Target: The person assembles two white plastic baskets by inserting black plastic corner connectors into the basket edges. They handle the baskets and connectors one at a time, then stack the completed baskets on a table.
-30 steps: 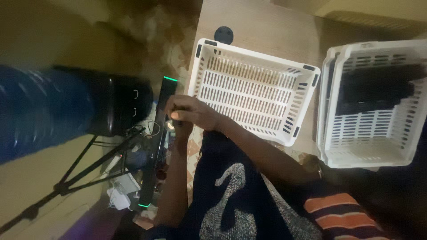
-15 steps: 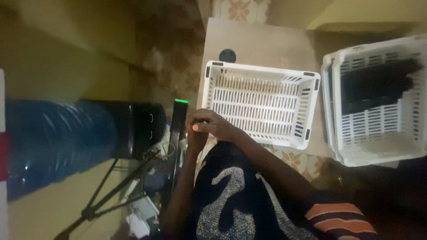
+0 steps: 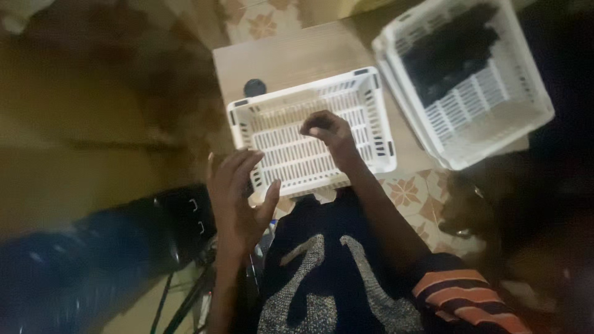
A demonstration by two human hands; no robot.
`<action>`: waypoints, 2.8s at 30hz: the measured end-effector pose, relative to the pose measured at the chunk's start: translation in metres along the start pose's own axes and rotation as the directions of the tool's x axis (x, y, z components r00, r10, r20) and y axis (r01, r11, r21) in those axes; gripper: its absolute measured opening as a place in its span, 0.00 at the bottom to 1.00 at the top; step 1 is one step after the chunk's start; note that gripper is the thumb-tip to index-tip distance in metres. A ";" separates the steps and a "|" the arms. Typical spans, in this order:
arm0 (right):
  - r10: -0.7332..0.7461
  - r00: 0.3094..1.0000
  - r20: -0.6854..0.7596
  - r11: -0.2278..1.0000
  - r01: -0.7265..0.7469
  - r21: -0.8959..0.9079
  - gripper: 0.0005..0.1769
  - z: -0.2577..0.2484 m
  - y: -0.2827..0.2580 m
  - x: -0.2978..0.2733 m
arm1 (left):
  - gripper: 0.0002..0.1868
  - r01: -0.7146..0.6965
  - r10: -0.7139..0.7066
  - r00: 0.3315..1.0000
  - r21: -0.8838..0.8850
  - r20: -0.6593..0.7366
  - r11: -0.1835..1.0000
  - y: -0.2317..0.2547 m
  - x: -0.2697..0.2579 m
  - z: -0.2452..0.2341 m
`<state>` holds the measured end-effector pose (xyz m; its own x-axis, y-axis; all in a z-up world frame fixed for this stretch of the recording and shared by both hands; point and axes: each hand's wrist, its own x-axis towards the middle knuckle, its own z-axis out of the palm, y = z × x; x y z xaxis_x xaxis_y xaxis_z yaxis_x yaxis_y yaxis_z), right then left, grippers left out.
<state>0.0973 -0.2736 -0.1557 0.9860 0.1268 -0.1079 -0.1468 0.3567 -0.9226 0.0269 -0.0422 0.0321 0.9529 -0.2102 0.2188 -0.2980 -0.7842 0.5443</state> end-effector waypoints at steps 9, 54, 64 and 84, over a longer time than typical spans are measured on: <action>-0.140 0.731 -0.667 0.985 0.036 -0.168 0.07 -0.197 0.002 -0.034 | 0.21 -0.175 0.233 0.933 -0.219 0.274 0.960 0.085 0.080 0.139; -0.381 0.921 -0.077 0.701 0.234 -0.673 0.23 -0.342 -0.103 -0.015 | 0.15 0.078 0.072 0.968 -0.566 0.239 0.821 0.169 0.179 0.366; -0.072 0.981 0.181 0.740 0.174 -0.650 0.16 -0.218 -0.128 0.044 | 0.29 0.190 -0.165 0.982 -0.590 0.096 0.785 0.105 0.132 0.264; 0.061 0.814 0.578 0.581 0.442 -0.684 0.26 0.128 -0.069 0.178 | 0.15 0.259 -0.217 0.963 -0.318 0.161 0.912 -0.124 0.120 -0.014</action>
<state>0.2725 -0.1575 -0.0636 0.7481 0.6599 0.0698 0.4040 -0.3695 -0.8368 0.1778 0.0378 0.0022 0.9914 -0.1256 -0.0376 -0.0431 -0.5836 0.8109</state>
